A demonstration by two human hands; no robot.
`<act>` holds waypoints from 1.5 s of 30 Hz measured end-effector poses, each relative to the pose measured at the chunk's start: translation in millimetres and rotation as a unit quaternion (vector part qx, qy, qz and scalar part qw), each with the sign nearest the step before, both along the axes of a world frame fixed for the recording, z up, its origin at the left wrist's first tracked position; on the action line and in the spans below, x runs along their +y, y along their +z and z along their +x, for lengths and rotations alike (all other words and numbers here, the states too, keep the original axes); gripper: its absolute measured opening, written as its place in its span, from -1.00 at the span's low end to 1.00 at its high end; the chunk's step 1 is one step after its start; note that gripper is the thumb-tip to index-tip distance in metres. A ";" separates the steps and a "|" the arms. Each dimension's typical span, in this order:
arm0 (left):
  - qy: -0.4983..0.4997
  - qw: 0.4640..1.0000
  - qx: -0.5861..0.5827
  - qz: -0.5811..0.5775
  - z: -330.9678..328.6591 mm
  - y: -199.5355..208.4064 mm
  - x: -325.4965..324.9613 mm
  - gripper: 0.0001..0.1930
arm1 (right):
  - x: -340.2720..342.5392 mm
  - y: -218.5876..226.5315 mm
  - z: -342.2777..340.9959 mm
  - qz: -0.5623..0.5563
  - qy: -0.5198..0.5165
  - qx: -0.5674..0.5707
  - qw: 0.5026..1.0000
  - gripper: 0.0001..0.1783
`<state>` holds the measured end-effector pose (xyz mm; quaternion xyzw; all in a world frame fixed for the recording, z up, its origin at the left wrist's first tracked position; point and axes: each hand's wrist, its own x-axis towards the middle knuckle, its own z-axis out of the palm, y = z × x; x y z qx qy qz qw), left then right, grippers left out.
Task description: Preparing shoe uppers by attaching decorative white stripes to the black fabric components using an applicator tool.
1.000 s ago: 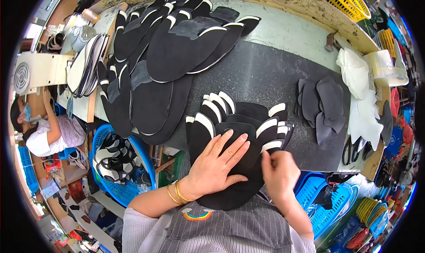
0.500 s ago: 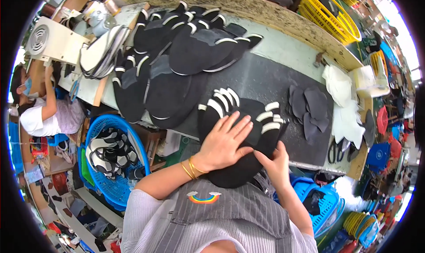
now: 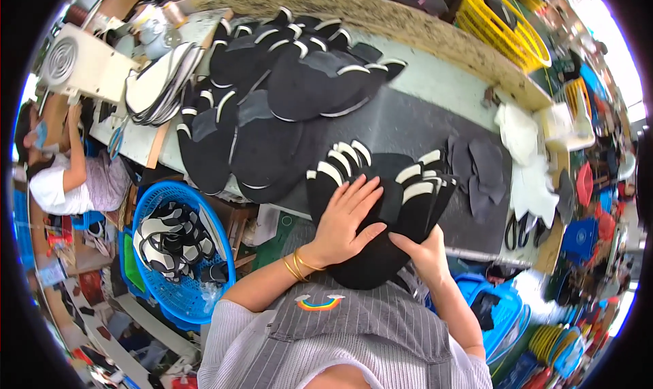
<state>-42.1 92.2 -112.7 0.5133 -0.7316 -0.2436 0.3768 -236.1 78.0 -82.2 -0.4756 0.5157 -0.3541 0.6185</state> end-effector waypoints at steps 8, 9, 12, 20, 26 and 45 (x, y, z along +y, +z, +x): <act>0.235 0.964 -0.061 -0.108 96.4 25.1 -70.4 -0.59 | -168.4 68.2 -30.9 -0.055 -0.095 -0.131 0.985 -0.49; 0.226 0.962 -0.118 -0.097 110.3 14.9 -79.4 -0.47 | -210.8 57.5 -38.5 -0.086 -0.060 -0.179 0.978 -0.58; 0.180 0.955 -0.234 -0.019 126.7 3.2 -107.0 -0.34 | -332.7 2.0 -69.9 -0.021 -0.047 -0.206 0.977 -0.71; 0.125 0.976 -0.160 0.072 148.7 20.9 -128.7 -0.61 | -310.6 -12.1 -110.6 -0.318 -0.136 0.416 0.841 -0.52; 0.187 0.933 -0.164 -0.260 97.2 62.7 -147.6 -0.73 | -131.7 -36.9 -125.5 -0.389 -0.016 0.593 0.705 -0.76; 0.002 0.825 0.400 0.398 -49.7 13.2 -19.0 -0.75 | -35.6 -13.5 -32.3 0.034 -0.092 -0.237 0.966 -0.71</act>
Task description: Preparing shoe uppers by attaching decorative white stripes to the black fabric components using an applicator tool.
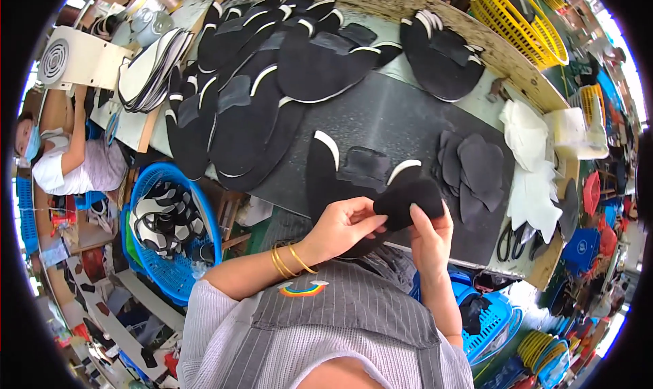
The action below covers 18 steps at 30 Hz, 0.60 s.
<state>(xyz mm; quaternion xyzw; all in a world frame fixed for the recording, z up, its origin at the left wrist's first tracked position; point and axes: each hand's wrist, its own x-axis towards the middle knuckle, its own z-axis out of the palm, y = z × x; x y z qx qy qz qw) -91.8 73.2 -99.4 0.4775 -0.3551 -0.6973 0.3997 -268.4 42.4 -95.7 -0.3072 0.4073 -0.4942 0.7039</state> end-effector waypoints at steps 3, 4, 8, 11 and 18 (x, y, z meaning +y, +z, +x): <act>0.069 0.996 -0.023 0.042 23.6 -3.9 5.8 -0.85 | -2.9 -4.8 -5.2 -0.002 0.096 0.138 0.986 -0.87; 0.070 0.996 -0.023 0.044 28.0 -4.9 3.9 -0.85 | -5.6 -7.3 -2.7 0.000 0.097 0.138 0.986 -0.87; 0.117 0.962 -0.237 -0.063 38.1 -8.0 -17.5 -0.83 | -25.8 -13.4 13.1 -0.028 0.137 0.284 0.949 -0.83; 0.112 0.923 -0.349 -0.118 45.7 -18.5 -32.9 -0.83 | -41.9 -14.8 26.0 -0.014 0.140 0.345 0.928 -0.71; 0.093 0.907 -0.400 -0.095 50.2 -28.1 -42.4 -0.80 | -46.6 -22.8 26.3 0.040 0.153 0.346 0.925 -0.72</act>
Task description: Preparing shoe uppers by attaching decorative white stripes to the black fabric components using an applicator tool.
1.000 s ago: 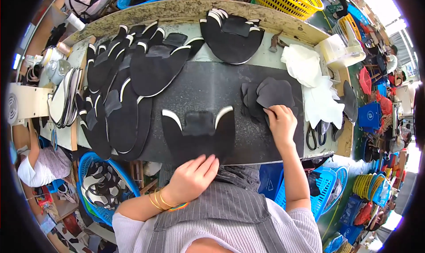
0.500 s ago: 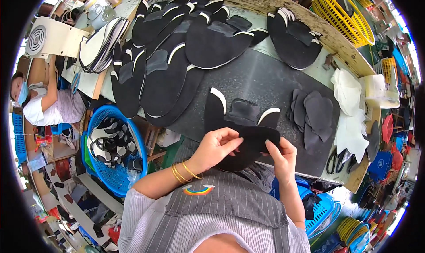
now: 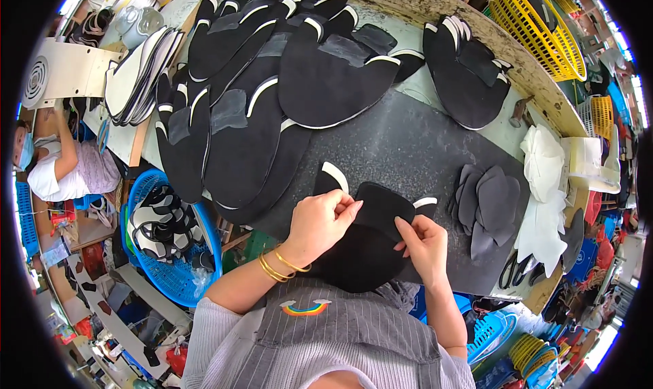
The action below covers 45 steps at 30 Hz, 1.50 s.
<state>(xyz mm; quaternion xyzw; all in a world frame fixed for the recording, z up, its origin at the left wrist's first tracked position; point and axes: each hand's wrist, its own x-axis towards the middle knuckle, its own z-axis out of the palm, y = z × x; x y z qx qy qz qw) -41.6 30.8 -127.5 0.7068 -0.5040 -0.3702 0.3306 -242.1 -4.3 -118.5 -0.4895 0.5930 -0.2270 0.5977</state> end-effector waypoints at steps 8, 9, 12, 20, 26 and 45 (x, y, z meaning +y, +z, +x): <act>-0.011 1.000 -0.012 0.000 1.3 -0.8 -3.5 -0.81 | -5.2 1.3 3.4 0.021 0.011 0.030 0.999 -0.73; -0.012 1.000 -0.012 0.002 0.4 -0.6 -3.9 -0.81 | -5.3 1.2 3.3 0.020 0.010 0.031 0.999 -0.72; -0.011 0.998 -0.061 -0.007 -3.8 0.9 -5.6 -0.80 | -5.6 1.2 4.4 0.019 0.009 0.043 0.999 -0.72; -0.095 0.909 -0.346 -0.214 -10.0 0.8 -4.8 -0.76 | -1.2 -0.3 9.9 -0.025 -0.010 0.063 0.998 -0.70; -0.325 0.897 -0.246 -0.171 -13.5 3.2 0.5 -0.40 | 5.4 -5.7 12.6 -0.257 0.068 0.140 0.954 -0.69; -0.178 0.843 -0.480 -0.167 65.9 20.3 -90.6 -0.35 | -42.3 8.4 -79.1 -0.454 0.046 0.530 0.715 -0.73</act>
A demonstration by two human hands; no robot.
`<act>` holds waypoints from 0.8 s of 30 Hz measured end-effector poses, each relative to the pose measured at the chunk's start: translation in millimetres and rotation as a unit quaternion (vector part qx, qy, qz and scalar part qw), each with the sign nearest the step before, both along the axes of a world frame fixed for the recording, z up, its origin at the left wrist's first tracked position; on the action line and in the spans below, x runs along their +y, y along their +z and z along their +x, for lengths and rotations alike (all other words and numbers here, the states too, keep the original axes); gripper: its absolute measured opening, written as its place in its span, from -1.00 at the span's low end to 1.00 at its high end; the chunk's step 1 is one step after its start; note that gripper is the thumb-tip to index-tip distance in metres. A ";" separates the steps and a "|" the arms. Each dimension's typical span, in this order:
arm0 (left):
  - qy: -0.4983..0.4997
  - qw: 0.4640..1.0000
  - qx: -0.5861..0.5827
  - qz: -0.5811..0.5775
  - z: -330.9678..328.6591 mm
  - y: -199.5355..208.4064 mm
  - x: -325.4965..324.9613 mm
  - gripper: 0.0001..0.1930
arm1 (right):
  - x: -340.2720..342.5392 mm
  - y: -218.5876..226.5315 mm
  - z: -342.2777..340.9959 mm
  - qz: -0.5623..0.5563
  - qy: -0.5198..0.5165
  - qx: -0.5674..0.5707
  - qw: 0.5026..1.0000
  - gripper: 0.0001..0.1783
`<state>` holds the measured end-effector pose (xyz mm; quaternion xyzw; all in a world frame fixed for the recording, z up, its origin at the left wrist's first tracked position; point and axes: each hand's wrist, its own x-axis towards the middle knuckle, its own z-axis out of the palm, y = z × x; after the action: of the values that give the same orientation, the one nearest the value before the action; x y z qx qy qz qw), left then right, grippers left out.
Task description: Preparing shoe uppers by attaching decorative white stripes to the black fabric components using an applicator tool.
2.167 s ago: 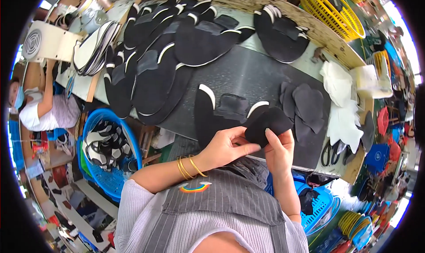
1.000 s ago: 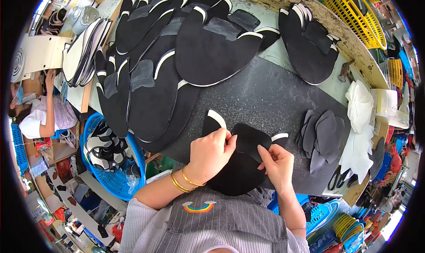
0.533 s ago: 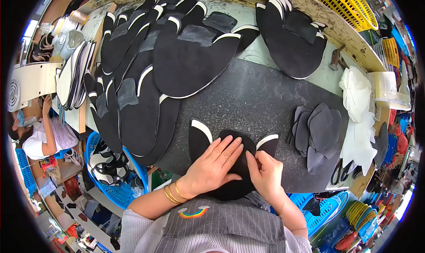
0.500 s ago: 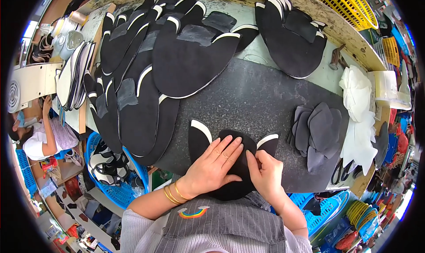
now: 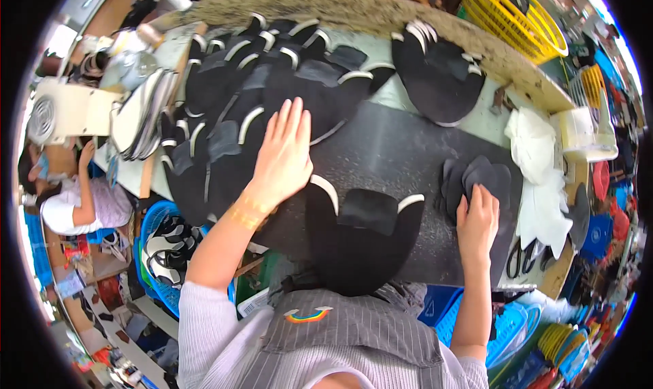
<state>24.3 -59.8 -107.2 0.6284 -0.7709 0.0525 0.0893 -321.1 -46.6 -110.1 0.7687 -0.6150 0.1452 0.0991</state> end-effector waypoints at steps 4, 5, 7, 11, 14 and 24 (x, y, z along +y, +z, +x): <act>-0.027 0.990 0.130 -0.041 25.0 -9.3 -11.0 -0.55 | 12.4 -16.4 -10.5 0.012 0.017 -0.069 0.997 -0.80; -0.016 0.978 0.201 -0.046 26.4 0.9 -13.1 -0.64 | 11.1 -14.6 -11.4 0.006 0.024 -0.072 0.997 -0.80; 0.056 0.949 0.303 -0.069 24.4 20.9 -14.0 -0.78 | 11.0 -11.0 -14.3 0.005 0.013 -0.151 0.988 -0.83; -0.155 0.945 0.150 -0.244 -16.1 72.6 53.9 -0.74 | 16.6 2.2 -21.0 -0.144 0.018 -0.169 0.975 -0.83; -0.221 0.971 0.073 -0.055 -71.3 79.7 133.0 -0.69 | 31.3 23.1 -16.7 -0.125 0.005 -0.320 0.939 -0.82; 0.058 0.763 0.584 0.271 -62.6 12.2 133.4 -0.79 | 72.5 28.7 80.9 0.364 0.216 -0.455 0.783 -0.79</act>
<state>-38.3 73.6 -95.0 0.5790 -0.5140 -0.5304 0.3453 -240.2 25.9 -81.4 0.7050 -0.4138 0.2610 -0.5134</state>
